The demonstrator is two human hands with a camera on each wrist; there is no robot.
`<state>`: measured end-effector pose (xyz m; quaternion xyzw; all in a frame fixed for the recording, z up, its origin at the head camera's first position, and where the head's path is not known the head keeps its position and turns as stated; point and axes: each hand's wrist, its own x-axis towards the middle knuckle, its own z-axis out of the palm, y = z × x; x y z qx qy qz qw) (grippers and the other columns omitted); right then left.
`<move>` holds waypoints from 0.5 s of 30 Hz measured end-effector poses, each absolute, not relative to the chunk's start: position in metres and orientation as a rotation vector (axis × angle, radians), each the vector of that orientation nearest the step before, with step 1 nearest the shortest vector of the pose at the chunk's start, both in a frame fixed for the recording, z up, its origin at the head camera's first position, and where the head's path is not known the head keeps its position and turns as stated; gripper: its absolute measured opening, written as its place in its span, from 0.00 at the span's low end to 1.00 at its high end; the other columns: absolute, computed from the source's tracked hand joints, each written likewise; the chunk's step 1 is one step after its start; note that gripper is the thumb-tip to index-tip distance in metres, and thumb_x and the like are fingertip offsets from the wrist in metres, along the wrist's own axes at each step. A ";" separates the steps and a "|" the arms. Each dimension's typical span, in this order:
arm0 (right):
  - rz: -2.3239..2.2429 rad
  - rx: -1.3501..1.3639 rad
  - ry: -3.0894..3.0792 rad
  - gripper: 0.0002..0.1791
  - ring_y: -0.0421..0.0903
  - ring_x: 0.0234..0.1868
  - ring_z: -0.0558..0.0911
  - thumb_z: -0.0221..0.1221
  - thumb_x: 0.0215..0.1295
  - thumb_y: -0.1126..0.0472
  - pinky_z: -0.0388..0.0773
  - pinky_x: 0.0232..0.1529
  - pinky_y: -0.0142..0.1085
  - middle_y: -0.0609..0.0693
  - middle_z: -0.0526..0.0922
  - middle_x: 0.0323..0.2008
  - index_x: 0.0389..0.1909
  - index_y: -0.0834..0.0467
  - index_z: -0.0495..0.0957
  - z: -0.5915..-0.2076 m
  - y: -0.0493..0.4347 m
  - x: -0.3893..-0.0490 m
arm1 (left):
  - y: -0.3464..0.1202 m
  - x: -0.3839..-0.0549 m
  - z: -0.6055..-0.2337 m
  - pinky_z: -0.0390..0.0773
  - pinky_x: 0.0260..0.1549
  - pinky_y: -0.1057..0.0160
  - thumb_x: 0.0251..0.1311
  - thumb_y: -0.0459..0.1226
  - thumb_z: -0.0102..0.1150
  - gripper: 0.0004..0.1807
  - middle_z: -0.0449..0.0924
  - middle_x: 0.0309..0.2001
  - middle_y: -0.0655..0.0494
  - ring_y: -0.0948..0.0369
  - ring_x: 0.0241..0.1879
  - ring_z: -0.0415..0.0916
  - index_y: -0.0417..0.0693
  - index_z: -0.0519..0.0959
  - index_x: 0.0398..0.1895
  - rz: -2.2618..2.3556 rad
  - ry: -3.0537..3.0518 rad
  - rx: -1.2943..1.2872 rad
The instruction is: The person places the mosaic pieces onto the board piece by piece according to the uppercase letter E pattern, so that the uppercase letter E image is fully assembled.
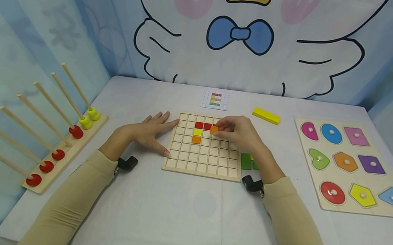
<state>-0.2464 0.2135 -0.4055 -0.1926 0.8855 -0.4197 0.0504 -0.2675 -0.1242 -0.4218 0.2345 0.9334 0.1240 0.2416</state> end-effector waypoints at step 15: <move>-1.211 -0.647 2.596 0.13 0.50 0.38 0.81 0.72 0.65 0.60 0.79 0.39 0.32 0.52 0.85 0.39 0.48 0.58 0.85 -0.413 0.208 -0.246 | -0.124 -0.268 -0.423 0.25 0.81 0.42 0.47 0.72 0.71 0.69 0.22 0.85 0.48 0.48 0.84 0.19 0.69 0.38 0.86 0.337 2.559 0.640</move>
